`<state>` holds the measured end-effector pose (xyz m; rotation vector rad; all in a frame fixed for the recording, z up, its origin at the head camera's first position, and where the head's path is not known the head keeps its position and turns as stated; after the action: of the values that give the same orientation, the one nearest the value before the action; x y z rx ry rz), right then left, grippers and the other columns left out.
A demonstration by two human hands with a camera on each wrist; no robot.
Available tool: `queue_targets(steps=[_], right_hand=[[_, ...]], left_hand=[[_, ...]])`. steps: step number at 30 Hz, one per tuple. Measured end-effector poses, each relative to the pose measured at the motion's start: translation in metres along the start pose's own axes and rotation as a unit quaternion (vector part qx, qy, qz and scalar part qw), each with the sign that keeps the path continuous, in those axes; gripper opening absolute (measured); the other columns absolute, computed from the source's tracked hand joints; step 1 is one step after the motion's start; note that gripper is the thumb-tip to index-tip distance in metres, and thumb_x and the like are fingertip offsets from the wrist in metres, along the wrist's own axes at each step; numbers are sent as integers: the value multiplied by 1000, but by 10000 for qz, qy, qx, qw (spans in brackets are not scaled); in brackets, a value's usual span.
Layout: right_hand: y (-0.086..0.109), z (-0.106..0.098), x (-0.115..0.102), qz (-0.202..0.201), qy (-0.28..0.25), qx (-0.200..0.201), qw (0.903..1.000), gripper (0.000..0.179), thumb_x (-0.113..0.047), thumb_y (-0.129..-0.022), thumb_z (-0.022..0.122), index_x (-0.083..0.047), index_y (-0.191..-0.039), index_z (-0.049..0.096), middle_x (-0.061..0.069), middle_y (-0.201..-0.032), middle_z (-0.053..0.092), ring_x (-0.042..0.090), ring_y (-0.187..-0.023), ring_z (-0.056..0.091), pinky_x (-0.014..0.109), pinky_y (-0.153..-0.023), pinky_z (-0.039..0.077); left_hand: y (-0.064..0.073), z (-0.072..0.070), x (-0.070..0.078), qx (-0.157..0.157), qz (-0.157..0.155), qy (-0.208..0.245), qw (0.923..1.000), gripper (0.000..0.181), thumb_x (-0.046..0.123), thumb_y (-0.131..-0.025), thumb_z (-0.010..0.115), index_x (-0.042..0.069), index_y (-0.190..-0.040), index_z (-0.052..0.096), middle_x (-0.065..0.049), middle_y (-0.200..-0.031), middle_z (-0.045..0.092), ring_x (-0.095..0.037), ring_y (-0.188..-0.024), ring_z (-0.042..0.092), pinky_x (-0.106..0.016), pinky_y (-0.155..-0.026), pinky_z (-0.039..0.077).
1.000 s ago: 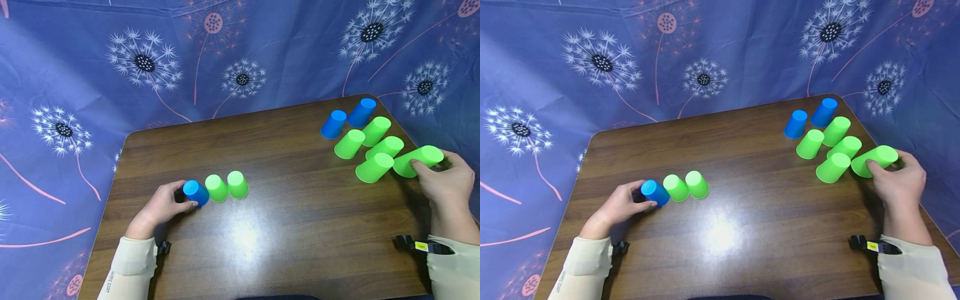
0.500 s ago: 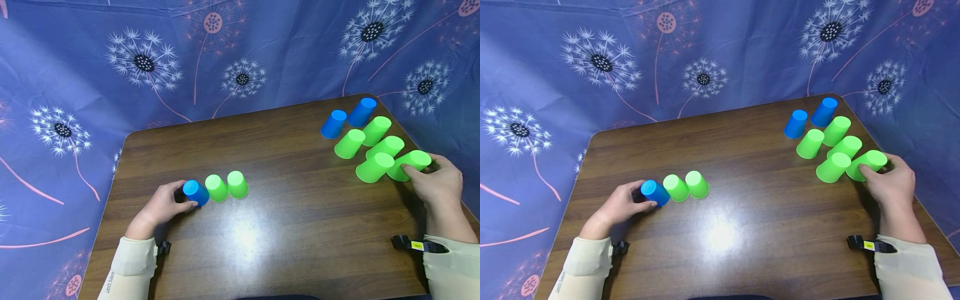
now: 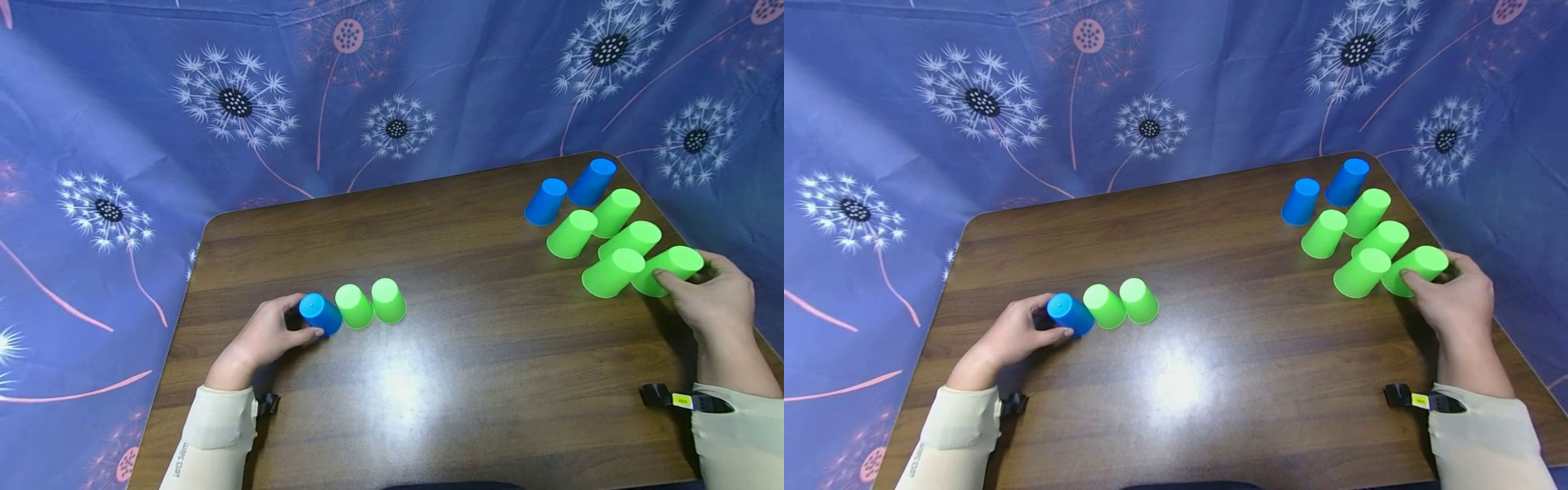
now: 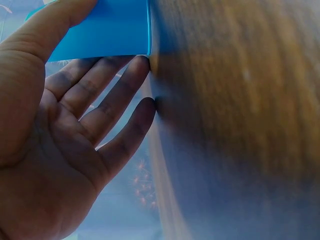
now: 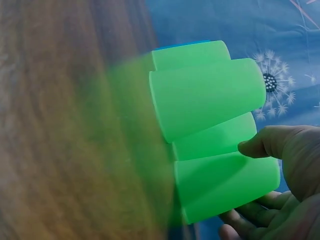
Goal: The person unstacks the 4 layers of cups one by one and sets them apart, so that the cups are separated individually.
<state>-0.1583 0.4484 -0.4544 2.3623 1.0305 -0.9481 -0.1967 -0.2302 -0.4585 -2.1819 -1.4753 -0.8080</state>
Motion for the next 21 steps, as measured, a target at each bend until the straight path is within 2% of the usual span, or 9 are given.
queue_targets(steps=[2,5,7,9,11,16,21], right_hand=[[2,-3,-5,-3,-64,166,9998,69,-36,-87,66,-15,-148,39,-16,-110,47,-6,-83,40,24,-72,41],[7,-12,-19,-236,-288,590,9976,62,-33,-90,63,-24,-147,39,-10,-131,49,5,-110,49,27,-92,40],[11,-18,-35,-581,-539,868,9931,57,-29,-91,61,-28,-145,42,-10,-143,44,6,-128,41,26,-105,32],[17,-22,-52,-935,-727,961,9883,54,-26,-93,60,-29,-144,43,-10,-144,44,6,-135,33,28,-111,25],[26,-23,-70,-1301,-825,957,9834,53,-24,-93,60,-29,-143,44,-10,-143,45,6,-135,33,28,-111,23],[50,-14,-113,-2141,-1198,654,9672,51,-16,-89,67,-26,-137,53,-9,-134,55,3,-125,45,21,-102,30],[71,11,-150,-2914,-1683,-59,9417,50,-6,-85,71,-15,-133,58,-1,-128,61,7,-114,54,20,-95,37]], left_hand=[[0,-1,0,-10,-7,4,10000,53,41,-75,82,18,-119,63,6,-110,65,-15,-104,59,-45,-94,47],[1,-1,0,-16,-8,-2,10000,52,40,-75,82,19,-119,63,7,-110,65,-15,-103,59,-44,-94,47],[1,-2,0,-17,-15,-8,10000,52,40,-75,82,19,-119,63,7,-110,65,-14,-103,59,-44,-93,47],[1,-2,0,-14,-24,-23,10000,52,40,-75,82,19,-119,63,7,-110,65,-14,-103,59,-44,-93,47],[1,-3,0,-8,-25,-50,10000,52,40,-75,82,19,-119,63,7,-110,65,-14,-103,59,-44,-93,47],[1,-2,0,-24,24,-99,9999,54,45,-74,81,21,-119,63,9,-109,65,-12,-101,59,-42,-92,48],[0,-2,1,-24,56,-69,10000,54,47,-75,80,22,-119,63,10,-108,65,-11,-101,59,-41,-91,48]])
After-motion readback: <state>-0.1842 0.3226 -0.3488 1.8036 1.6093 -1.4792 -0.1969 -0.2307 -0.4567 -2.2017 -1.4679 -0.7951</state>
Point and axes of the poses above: each hand's wrist, its own y-axis away from the middle knuckle, its own z-axis out of the palm, x = y × z, the point moved 6 cm from there along -y, towards the middle knuckle
